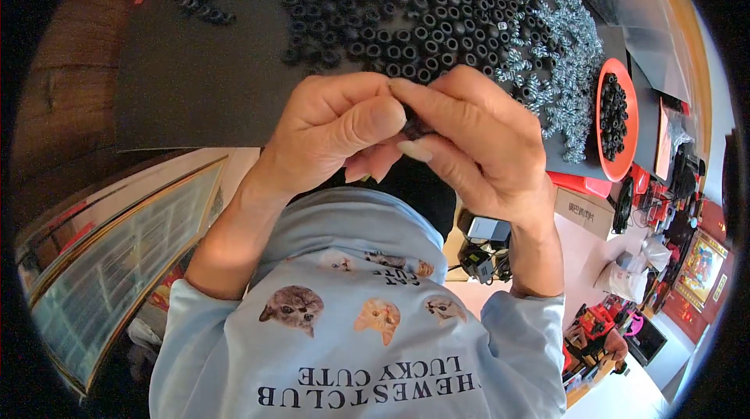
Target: The person assembles small black components by pressing pieces together by hand, sorts parts on the table, and organizes components using plastic containers.
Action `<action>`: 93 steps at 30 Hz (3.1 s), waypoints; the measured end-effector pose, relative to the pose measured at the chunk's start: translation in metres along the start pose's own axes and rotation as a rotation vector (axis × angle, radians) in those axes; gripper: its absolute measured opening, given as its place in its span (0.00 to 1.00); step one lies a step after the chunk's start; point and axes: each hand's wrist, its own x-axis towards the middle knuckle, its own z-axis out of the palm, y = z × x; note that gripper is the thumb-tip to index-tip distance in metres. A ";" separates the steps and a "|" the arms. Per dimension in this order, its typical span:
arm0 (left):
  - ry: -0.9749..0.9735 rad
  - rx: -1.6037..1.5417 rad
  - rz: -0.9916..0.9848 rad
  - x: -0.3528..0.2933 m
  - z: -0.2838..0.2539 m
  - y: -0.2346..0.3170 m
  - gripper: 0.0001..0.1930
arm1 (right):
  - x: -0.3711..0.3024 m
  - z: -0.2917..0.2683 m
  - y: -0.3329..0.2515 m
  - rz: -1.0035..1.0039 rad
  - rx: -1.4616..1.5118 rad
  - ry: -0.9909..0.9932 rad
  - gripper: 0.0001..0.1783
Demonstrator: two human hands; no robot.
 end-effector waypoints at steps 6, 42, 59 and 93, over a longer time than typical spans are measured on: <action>-0.063 0.051 0.055 0.001 -0.003 -0.001 0.19 | -0.004 0.000 -0.004 -0.082 -0.019 0.057 0.18; -0.060 0.152 0.140 0.003 0.000 -0.011 0.24 | -0.077 -0.093 0.012 0.435 -0.520 0.564 0.10; -0.026 0.229 0.093 0.002 0.002 -0.007 0.21 | -0.111 -0.171 0.045 0.587 -0.658 0.350 0.11; -0.083 0.344 0.136 0.006 0.004 -0.006 0.17 | 0.006 -0.078 0.070 0.212 -0.701 -0.099 0.10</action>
